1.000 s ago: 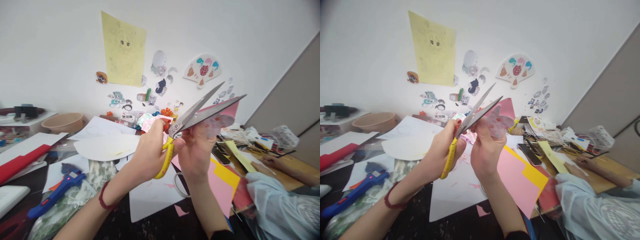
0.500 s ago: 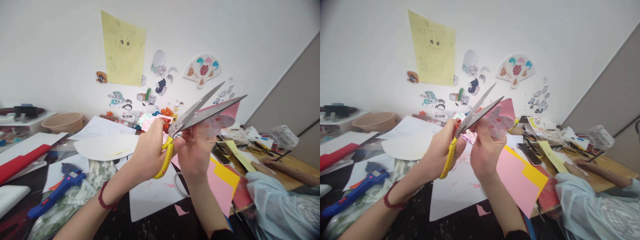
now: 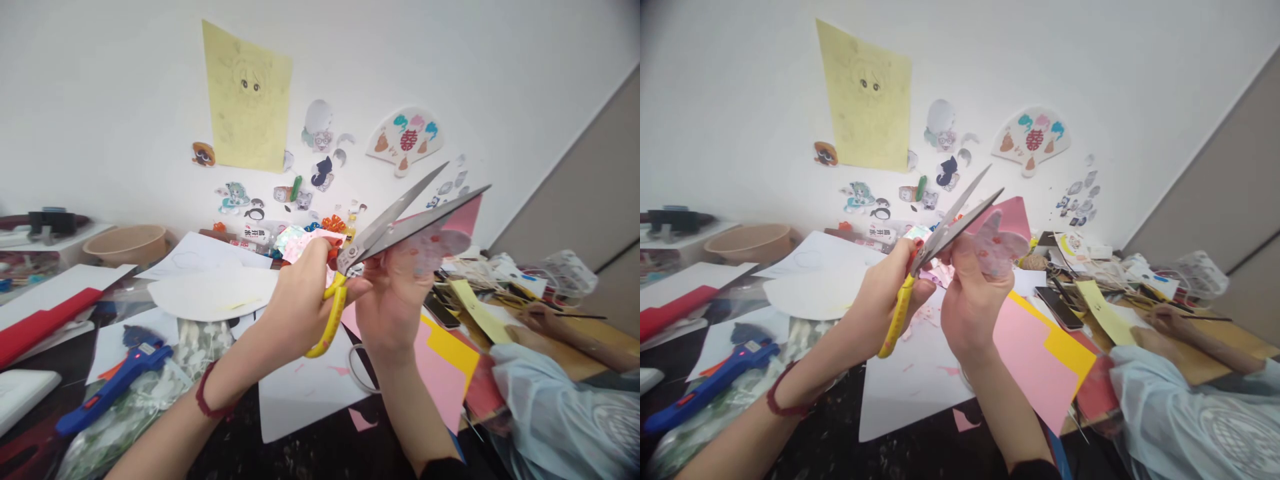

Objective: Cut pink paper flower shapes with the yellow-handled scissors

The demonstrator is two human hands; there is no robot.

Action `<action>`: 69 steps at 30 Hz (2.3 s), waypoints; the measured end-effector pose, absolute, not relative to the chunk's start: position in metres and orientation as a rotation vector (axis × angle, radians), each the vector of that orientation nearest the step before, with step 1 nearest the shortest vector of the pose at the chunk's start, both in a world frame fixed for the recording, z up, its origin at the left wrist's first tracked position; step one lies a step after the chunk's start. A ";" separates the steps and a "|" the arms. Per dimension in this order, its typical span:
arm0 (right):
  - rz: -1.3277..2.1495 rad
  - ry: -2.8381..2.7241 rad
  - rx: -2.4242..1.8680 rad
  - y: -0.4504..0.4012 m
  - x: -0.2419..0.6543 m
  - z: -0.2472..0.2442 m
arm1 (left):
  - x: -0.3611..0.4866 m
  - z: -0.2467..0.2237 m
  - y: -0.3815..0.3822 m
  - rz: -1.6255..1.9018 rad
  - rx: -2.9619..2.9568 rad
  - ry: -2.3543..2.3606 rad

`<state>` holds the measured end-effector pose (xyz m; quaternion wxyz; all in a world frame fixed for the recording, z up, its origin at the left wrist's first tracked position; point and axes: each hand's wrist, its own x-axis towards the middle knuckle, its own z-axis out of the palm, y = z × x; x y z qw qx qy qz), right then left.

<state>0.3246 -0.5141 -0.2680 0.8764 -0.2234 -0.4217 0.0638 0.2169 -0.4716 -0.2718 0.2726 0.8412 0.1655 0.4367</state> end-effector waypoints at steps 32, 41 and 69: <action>-0.062 -1.047 -0.511 -0.527 0.353 -0.250 | 0.205 -0.259 -0.462 1.113 2.385 0.639; -0.072 -1.053 -0.612 -0.533 0.357 -0.252 | 0.208 -0.275 -0.446 1.168 2.182 0.257; -0.010 -1.102 -0.484 -0.530 0.352 -0.250 | 0.203 -0.259 -0.455 1.028 2.336 0.519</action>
